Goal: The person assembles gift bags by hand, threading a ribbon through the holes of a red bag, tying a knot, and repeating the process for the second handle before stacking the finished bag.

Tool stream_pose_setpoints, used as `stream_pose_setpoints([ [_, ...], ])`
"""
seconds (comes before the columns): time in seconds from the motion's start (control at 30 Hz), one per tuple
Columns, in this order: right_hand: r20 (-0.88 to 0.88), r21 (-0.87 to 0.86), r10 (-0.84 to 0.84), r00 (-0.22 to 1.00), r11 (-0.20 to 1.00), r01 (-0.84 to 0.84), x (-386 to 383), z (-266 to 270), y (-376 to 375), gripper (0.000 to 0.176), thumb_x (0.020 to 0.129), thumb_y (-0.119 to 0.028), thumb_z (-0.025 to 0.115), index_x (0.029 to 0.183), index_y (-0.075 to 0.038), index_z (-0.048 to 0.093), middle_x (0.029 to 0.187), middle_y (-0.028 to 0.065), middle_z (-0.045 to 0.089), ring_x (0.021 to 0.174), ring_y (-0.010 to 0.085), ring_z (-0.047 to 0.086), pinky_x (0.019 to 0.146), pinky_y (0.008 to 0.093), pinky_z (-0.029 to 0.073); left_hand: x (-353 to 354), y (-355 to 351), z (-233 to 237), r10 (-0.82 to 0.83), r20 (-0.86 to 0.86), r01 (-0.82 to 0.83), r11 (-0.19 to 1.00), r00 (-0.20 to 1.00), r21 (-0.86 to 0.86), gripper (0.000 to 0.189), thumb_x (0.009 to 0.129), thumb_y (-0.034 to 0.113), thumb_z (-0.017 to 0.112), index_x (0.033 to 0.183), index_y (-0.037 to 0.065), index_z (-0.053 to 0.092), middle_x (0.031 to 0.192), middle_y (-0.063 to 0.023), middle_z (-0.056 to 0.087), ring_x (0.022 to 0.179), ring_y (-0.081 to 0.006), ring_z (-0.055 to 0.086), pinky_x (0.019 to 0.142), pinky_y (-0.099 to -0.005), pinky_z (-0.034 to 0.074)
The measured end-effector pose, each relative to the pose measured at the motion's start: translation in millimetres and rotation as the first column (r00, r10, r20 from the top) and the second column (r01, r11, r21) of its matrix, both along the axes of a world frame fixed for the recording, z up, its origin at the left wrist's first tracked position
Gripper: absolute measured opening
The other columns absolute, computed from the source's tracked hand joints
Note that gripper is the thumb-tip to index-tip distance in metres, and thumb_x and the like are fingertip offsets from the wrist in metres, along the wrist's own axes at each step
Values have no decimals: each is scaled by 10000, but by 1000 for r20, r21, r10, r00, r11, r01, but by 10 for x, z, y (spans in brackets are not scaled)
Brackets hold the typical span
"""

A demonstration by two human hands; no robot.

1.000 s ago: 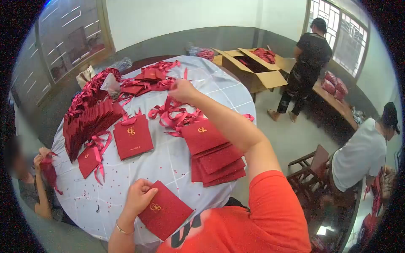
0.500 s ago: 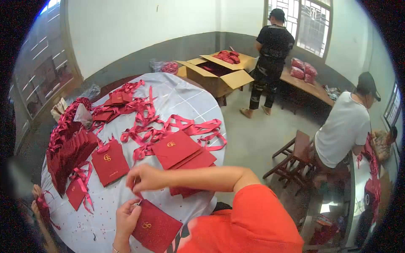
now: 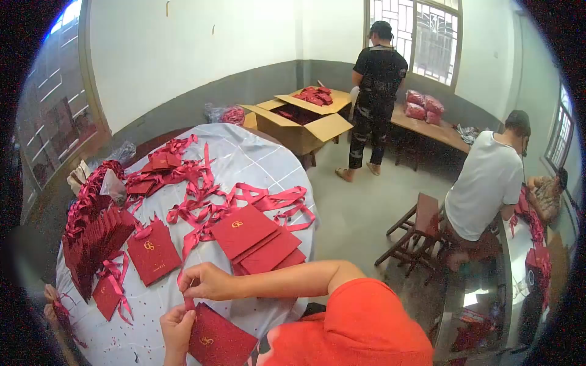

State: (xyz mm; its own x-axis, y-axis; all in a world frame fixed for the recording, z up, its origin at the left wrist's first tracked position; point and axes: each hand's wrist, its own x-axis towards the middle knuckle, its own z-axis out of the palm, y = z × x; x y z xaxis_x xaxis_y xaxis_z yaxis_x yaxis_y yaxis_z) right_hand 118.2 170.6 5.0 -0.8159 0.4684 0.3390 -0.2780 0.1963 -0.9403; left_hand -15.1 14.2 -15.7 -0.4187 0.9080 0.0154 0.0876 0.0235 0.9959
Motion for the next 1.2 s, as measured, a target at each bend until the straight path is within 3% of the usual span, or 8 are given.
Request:
stream_pose_setpoints([
  [0.27,6,255,-72,997,965,68,-9,-68,41,163,769,-68,704,901,-1,635,921,110,662,813,180,649,720,316,524,5,-15,22,-13,-4,13,1000,1000,6,56,839,-39,621,891,-17,617,768,-15,639,646,-57,572,597,-197,456],
  [0.33,33,734,-279,960,659,166,117,92,-68,263,742,-86,705,982,-25,617,1159,170,585,951,281,633,780,370,520,-39,-10,-28,-67,37,67,998,997,3,53,847,-29,614,897,-15,618,781,-17,641,644,-56,569,582,-199,442],
  [0.43,-190,882,-117,975,415,221,160,80,-87,315,700,-70,644,1013,-51,612,1236,198,515,1092,355,552,926,446,444,-7,-13,2,-33,6,33,998,999,-53,29,858,-13,609,884,-12,620,773,-15,639,640,-58,565,571,-205,432],
  [0.67,81,732,245,966,643,-225,154,8,1,252,800,-35,582,1051,-51,603,989,134,596,985,321,571,851,419,450,-4,-26,-4,-85,30,87,993,996,-76,40,856,-3,619,873,-27,645,773,-25,655,647,-71,585,586,-212,457],
  [0.73,143,649,282,949,697,-305,165,75,27,229,834,-39,568,1060,-48,606,976,136,589,952,320,575,832,406,454,5,-64,118,-186,-101,168,972,977,-166,139,895,129,638,960,8,659,905,-133,691,780,-291,656,725,-373,508],
  [0.87,133,382,423,896,813,-440,147,86,59,205,874,-59,579,1074,-26,609,995,121,620,933,252,602,814,349,474,38,-69,178,-218,-75,194,948,973,-251,178,960,97,535,1034,-25,642,1010,-159,675,920,-279,644,824,-368,489],
  [1.0,206,138,540,816,809,-571,23,87,117,313,858,-119,665,1135,-6,577,973,101,621,917,173,600,791,301,483,-30,-56,28,-111,77,118,989,991,-94,30,848,-3,635,856,-25,654,761,-34,659,639,-73,589,589,-211,463],
  [1.2,434,268,440,786,770,-579,5,240,139,418,794,-219,759,1109,6,600,821,83,630,740,176,602,637,313,480,13,-14,-29,-140,22,141,986,990,-90,54,846,-32,649,812,1,621,728,-25,642,624,-66,581,581,-197,454],
])
